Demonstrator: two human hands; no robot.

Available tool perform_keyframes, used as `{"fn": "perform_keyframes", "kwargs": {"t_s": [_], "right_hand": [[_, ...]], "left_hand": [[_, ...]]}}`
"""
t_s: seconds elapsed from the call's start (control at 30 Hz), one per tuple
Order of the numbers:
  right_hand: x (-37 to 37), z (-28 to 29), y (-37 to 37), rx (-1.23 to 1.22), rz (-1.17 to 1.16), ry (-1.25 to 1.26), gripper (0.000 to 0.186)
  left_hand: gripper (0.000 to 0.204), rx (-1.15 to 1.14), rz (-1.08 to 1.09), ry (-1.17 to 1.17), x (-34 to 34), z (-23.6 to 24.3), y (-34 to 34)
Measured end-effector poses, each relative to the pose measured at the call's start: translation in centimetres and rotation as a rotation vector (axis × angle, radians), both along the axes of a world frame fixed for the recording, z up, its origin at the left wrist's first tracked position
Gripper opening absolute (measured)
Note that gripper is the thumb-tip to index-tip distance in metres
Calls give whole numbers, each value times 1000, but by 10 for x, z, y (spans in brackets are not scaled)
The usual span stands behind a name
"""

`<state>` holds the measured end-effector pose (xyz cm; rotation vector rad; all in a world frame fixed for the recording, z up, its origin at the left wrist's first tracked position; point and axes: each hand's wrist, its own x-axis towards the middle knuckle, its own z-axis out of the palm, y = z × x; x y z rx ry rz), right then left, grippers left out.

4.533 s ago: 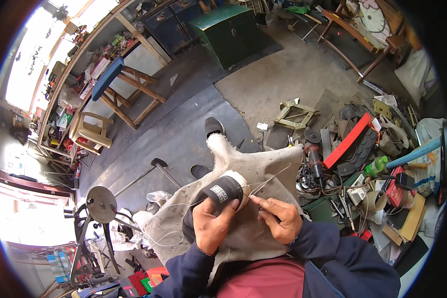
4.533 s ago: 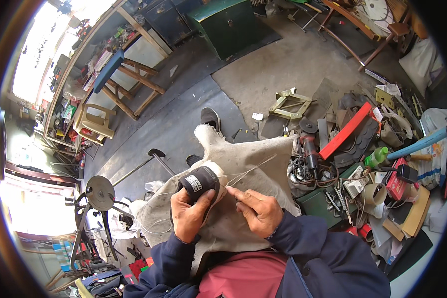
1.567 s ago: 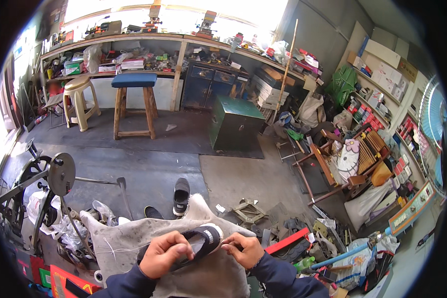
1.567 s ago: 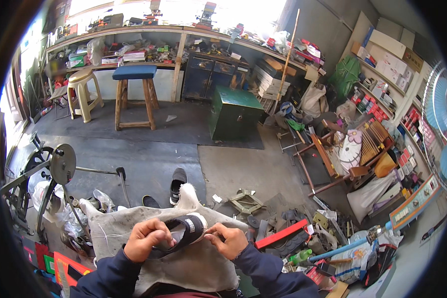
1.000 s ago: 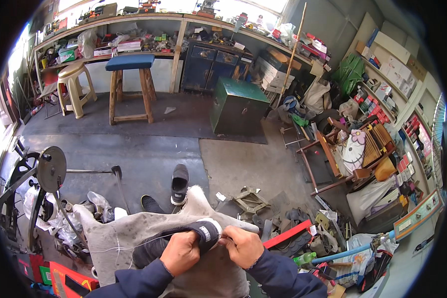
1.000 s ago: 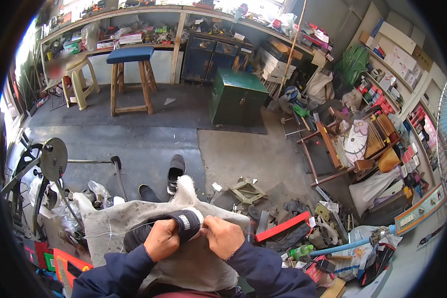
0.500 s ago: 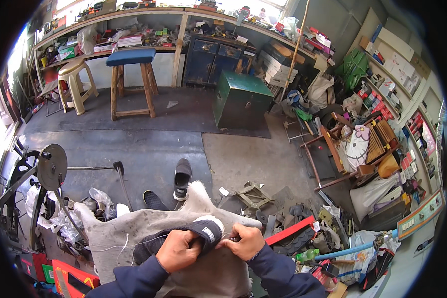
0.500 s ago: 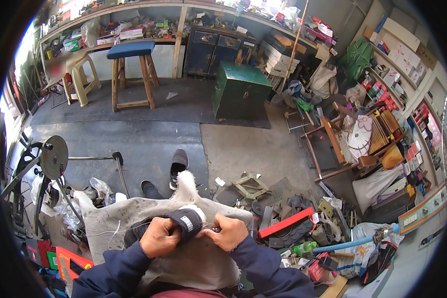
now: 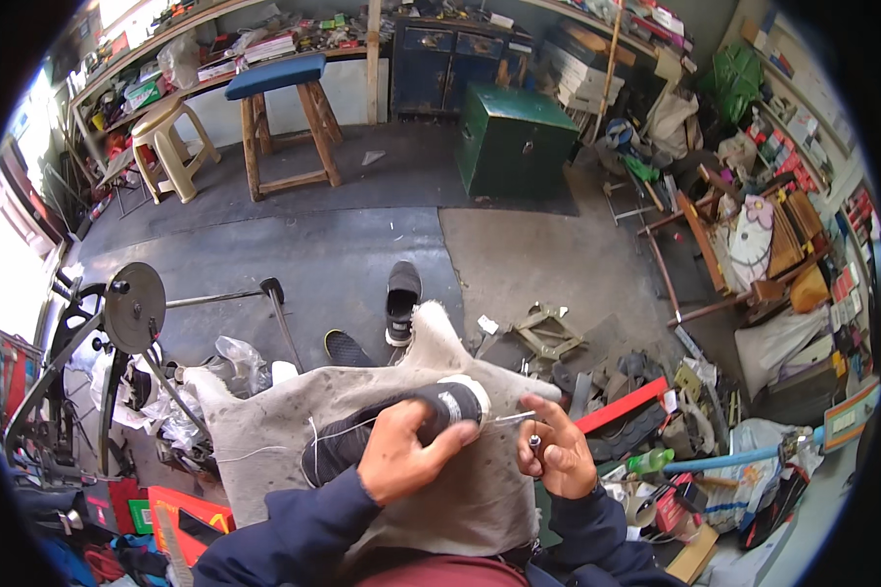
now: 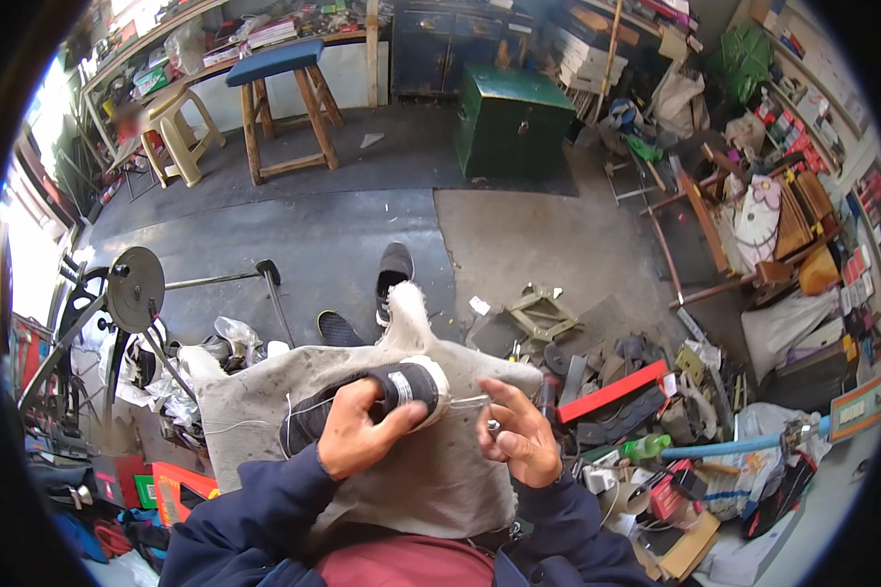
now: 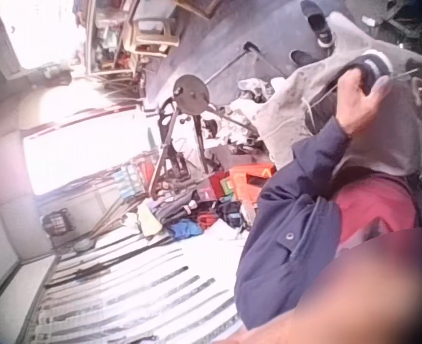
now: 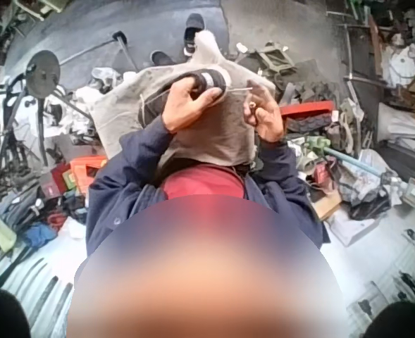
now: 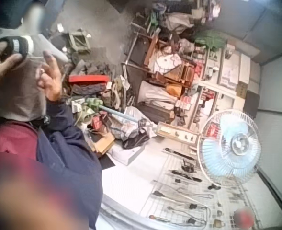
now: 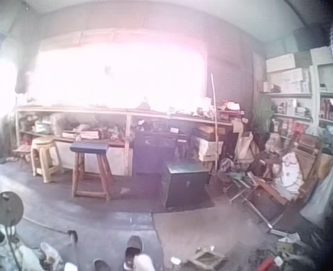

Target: The person hand-sews a black slip-on shoe using a needle and white thread. They repeatedly insert the needle through the shoe's upper and pull the thread tight, working along the seam while holding the shoe steady.

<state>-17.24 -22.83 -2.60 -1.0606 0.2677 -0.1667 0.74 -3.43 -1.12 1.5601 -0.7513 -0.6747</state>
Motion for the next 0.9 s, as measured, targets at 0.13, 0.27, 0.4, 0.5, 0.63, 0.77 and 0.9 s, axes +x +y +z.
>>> {"fn": "perform_keyframes", "kwargs": {"t_s": [0.13, 0.27, 0.4, 0.5, 0.63, 0.77, 0.9], "right_hand": [[27, 6, 8, 135, 157, -4, 85], [27, 12, -10, 333, -314, -185, 44], [24, 7, 1, -24, -415, -158, 42], [38, 3, 13, -756, -312, 76, 39], [66, -1, 25, -1057, -348, 24, 43], [67, -2, 30, -978, -363, 98, 46], [64, -7, 32, -941, -432, 88, 50]], "left_hand": [[22, -172, 168, 321, -15, 1, -23], [23, -238, 168, 491, -13, -4, -22], [24, -268, 185, 500, -20, -6, -21], [24, -207, 154, 485, -22, 5, -17], [30, 42, 55, -22, -9, 21, 1], [20, 364, 28, -651, 6, 28, 28], [48, 229, 423, -523, 25, 32, 58]]}}
